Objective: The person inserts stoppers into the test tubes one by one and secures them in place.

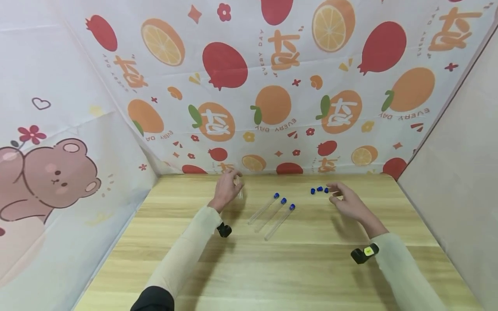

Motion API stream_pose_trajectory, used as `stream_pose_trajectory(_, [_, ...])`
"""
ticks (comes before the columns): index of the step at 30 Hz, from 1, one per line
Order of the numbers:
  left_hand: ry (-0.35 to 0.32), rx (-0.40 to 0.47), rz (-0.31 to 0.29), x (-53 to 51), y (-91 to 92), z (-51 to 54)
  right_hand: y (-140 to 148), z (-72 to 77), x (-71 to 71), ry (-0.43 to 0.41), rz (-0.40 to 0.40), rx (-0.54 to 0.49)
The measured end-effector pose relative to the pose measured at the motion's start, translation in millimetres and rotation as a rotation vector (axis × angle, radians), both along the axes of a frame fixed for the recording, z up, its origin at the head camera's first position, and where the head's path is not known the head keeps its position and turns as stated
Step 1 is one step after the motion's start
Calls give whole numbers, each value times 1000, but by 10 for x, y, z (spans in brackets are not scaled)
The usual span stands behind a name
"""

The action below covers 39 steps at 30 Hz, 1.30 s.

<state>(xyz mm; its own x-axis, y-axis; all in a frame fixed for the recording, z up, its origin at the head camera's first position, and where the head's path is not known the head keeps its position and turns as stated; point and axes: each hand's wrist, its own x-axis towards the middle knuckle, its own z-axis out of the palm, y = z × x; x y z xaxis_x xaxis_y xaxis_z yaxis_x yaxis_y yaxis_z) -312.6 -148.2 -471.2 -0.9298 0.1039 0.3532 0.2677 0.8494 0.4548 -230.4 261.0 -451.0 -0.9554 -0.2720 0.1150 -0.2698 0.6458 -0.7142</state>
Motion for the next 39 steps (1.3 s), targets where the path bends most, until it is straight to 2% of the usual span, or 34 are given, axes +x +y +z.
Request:
stream_pose_trajectory(3, [35,19,26,9,4,-11,-28,0,-48,-13,15,0])
stream_pose_trajectory(8, [66,34,29,29,14,-23,-69,-1,-130,-32,26,2])
stream_pose_trajectory(14, [135,78,-23,69,43,-41,-114,-1,-262,-54,25,27])
stream_pose_trajectory(18, [142,105,-58,121,69,-71,-164,-26,-346,-62,21,46])
stream_pose_trajectory(21, [110,146,-91,173,93,-96,-203,-70,-422,-70,9,66])
stream_pose_trajectory(27, [27,261,-198,274,135,-109,-270,-167,-559,-57,-14,117])
stream_pose_trajectory(32, [-25,324,-230,333,157,-96,-330,-220,-652,-64,-27,175])
stream_pose_trajectory(34, [-62,374,-250,361,160,-92,-347,-242,-690,-76,-36,202])
stream_pose_trajectory(39, [-186,564,-325,449,162,-76,-374,-278,-749,-108,-56,242])
